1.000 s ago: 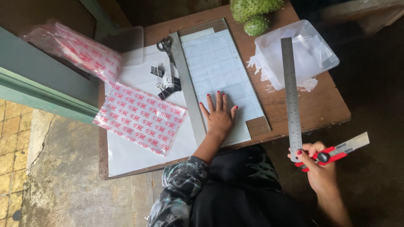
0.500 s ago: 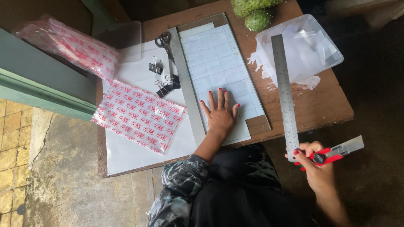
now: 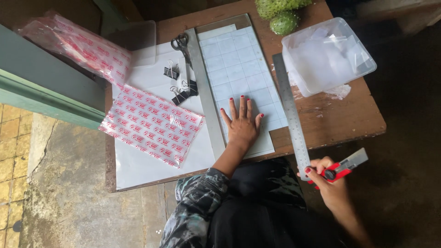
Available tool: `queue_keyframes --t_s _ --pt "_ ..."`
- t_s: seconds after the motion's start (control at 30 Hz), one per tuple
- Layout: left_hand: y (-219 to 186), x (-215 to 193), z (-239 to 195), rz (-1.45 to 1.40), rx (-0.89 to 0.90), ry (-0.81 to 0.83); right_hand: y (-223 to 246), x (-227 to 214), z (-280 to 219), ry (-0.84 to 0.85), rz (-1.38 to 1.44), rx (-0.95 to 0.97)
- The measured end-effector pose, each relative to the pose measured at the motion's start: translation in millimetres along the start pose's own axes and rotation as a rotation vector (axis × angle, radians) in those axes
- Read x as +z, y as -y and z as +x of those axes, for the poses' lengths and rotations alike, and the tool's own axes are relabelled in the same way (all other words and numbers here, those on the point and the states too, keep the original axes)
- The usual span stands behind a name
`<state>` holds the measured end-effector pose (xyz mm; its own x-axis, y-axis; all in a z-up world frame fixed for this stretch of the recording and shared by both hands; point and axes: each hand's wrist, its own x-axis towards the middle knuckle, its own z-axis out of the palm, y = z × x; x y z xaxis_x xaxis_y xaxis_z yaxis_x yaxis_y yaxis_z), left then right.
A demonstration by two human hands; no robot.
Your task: Cutting small plastic sheets into smaller squares using a ruler and a utility knife on a cutting board.
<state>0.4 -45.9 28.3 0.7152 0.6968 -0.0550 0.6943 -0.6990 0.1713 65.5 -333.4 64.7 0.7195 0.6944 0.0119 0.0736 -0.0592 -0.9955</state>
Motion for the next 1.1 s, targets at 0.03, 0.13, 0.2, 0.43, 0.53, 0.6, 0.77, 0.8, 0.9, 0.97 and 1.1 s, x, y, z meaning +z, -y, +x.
queue_keyframes --t_s 0.03,0.13,0.2,0.43,0.53,0.6,0.77,0.8,0.9,0.97,1.1 --pt "1 4 1 -0.001 -0.002 -0.001 -7 3 0 0.002 -0.001 -0.001" --pt "2 6 1 -0.001 0.008 -0.064 -25 12 -1 0.001 0.049 0.032" --pt "0 -6 -1 -0.038 0.006 0.03 -31 18 0 -0.005 0.034 0.082" --pt "5 11 1 -0.062 0.006 -0.106 -43 39 8 0.007 0.163 0.213" --pt "12 13 1 -0.207 0.013 -0.253 -50 60 13 0.017 0.221 0.194" --pt "14 5 0 -0.134 -0.023 -0.126 -45 77 13 0.026 0.161 0.073" --pt "25 -4 6 -0.06 -0.006 -0.018 -43 92 15 0.038 0.196 0.124" --pt "27 -2 9 -0.04 0.011 -0.004 -42 93 16 0.042 0.188 0.131" --pt "31 2 9 -0.038 0.035 0.018 -47 95 17 0.042 0.192 0.143" --pt "29 -4 6 -0.026 0.047 0.025 -56 94 19 0.039 0.186 0.143" --pt "25 -20 0 -0.015 0.062 0.075 -46 96 17 0.047 0.158 0.146"
